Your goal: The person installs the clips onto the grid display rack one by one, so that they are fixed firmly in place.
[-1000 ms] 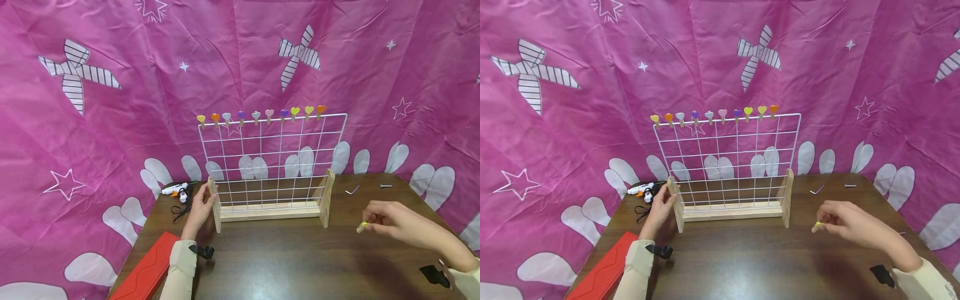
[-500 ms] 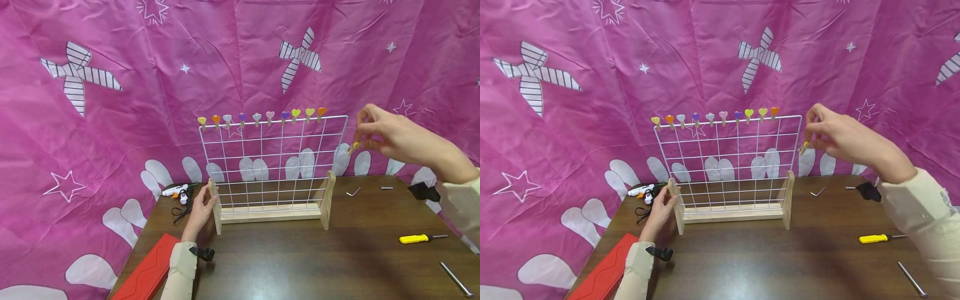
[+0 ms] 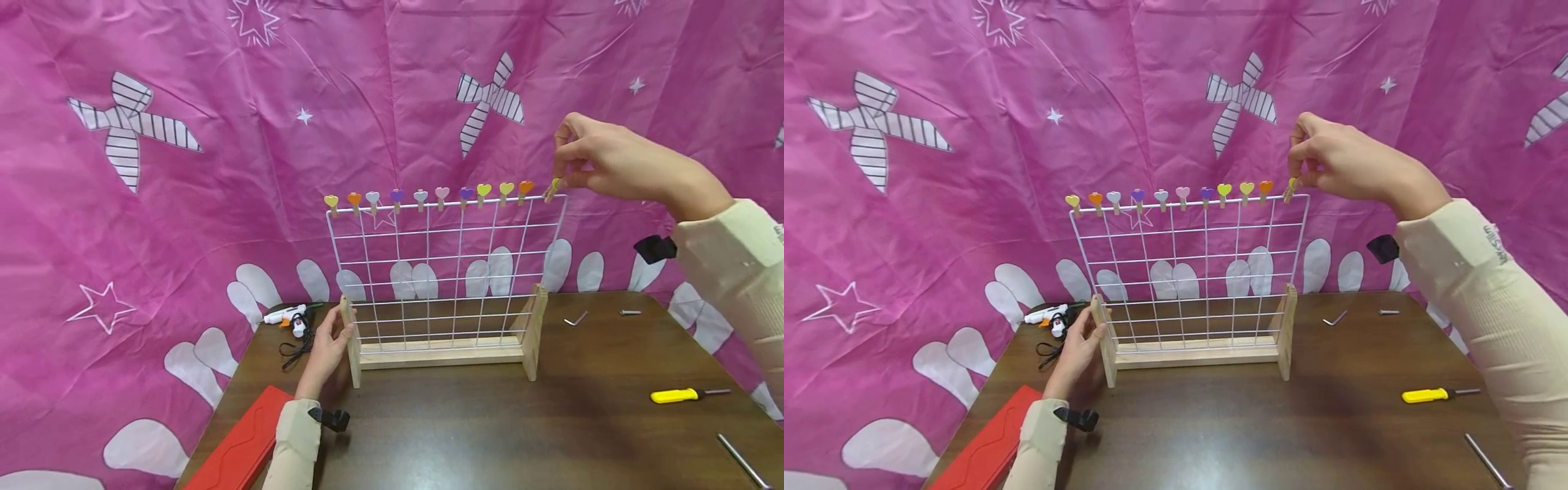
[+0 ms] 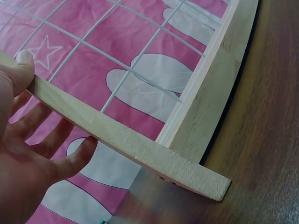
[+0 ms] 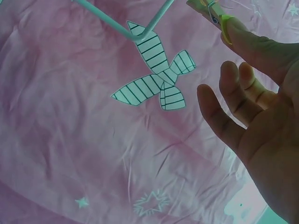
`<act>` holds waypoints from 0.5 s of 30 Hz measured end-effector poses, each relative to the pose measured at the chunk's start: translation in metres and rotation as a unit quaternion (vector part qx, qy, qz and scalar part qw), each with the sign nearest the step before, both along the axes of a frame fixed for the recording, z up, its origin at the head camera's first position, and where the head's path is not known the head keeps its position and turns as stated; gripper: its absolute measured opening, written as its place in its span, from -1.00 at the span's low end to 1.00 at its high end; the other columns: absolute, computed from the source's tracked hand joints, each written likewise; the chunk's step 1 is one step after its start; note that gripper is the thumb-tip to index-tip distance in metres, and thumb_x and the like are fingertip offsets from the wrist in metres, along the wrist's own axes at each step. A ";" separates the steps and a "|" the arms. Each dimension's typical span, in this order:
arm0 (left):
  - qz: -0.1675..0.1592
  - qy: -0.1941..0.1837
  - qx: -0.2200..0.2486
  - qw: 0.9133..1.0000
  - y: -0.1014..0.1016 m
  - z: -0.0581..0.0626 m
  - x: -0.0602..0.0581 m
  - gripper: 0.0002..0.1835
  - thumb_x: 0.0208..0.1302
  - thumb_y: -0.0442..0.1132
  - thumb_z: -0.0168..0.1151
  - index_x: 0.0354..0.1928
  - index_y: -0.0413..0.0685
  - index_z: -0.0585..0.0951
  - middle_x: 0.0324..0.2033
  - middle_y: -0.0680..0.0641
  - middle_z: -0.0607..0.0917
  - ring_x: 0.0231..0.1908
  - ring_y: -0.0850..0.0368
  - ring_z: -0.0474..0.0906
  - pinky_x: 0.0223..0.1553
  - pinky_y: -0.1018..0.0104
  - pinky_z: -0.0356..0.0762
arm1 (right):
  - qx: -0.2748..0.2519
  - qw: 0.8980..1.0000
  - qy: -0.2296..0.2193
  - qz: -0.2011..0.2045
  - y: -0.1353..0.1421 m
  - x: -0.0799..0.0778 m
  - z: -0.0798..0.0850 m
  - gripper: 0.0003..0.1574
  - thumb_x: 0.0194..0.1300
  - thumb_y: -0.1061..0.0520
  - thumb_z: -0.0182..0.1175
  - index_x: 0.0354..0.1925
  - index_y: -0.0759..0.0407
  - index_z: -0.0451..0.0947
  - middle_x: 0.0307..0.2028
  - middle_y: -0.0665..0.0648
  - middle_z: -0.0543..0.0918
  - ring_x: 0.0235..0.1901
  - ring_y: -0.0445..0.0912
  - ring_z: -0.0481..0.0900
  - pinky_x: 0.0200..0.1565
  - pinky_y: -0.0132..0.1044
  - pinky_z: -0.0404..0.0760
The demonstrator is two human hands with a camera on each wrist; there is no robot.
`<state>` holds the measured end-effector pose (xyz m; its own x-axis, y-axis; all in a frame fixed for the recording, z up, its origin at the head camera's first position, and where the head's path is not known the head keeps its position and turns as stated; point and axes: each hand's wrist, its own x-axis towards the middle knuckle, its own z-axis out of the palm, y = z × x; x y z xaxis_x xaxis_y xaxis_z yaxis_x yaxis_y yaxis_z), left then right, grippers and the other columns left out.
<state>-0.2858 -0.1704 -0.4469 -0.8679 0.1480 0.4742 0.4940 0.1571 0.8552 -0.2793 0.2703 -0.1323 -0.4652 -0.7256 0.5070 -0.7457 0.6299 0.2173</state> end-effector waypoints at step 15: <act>0.007 -0.006 -0.005 1.000 -0.001 -0.001 0.000 -0.54 0.28 -0.45 0.07 0.22 -0.30 0.31 0.05 -0.33 0.49 0.07 -0.25 0.40 0.01 -0.12 0.40 | 0.042 0.997 -0.048 -0.044 -0.010 -0.017 0.004 -0.66 -0.10 0.41 0.31 -0.55 -0.07 0.57 -0.35 -0.01 0.39 -0.44 -0.18 0.40 -0.40 -0.26 0.39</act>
<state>-0.2859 -0.1710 -0.4478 -0.8751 0.1408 0.4630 0.4821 0.1719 0.8591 -0.2959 0.2601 -0.1284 -0.5728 -0.7176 0.3961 -0.7084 0.6765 0.2014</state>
